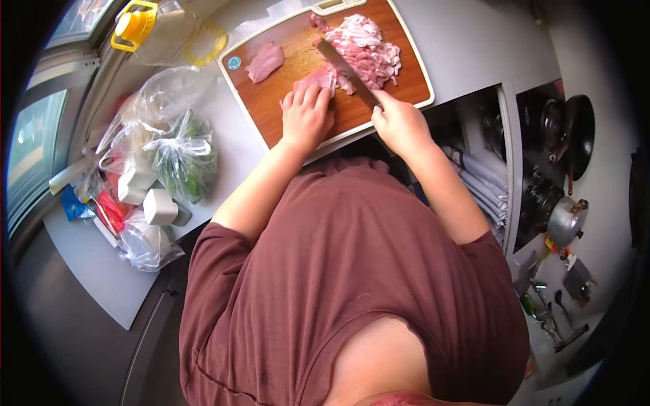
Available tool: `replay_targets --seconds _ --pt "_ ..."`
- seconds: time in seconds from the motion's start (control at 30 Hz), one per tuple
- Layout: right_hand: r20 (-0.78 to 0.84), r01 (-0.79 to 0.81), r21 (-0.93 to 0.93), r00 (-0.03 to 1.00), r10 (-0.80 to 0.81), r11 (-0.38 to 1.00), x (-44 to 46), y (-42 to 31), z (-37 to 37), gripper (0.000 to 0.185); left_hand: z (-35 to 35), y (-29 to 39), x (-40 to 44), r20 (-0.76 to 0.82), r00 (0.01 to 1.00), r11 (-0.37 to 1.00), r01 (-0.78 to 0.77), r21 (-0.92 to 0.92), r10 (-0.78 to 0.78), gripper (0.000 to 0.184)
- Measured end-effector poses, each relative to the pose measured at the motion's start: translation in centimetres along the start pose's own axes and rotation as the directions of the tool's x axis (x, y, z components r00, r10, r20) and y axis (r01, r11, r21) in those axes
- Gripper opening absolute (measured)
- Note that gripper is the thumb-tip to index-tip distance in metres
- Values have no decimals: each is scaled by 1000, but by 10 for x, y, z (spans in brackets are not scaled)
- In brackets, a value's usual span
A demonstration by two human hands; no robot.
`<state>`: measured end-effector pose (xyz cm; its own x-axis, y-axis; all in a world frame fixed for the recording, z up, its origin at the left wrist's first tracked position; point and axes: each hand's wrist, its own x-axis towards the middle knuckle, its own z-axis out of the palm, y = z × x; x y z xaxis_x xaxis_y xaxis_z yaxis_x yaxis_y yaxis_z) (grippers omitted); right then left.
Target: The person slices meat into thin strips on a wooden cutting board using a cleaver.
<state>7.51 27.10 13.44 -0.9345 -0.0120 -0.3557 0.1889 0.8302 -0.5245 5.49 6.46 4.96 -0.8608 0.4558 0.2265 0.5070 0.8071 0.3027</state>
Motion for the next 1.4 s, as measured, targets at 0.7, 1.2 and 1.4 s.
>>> replay_targets --seconds 0.7,1.2,1.4 --pt "17 32 -180 999 -30 983 -31 -15 44 36 4 -24 6 -53 997 980 -62 -190 53 26" --pt "225 -182 179 964 140 967 -32 -24 19 40 15 -24 11 -145 988 973 -90 -212 60 29" --pt "153 -112 23 982 108 993 -21 -25 27 42 22 -23 10 -144 990 963 -35 -268 -5 26"
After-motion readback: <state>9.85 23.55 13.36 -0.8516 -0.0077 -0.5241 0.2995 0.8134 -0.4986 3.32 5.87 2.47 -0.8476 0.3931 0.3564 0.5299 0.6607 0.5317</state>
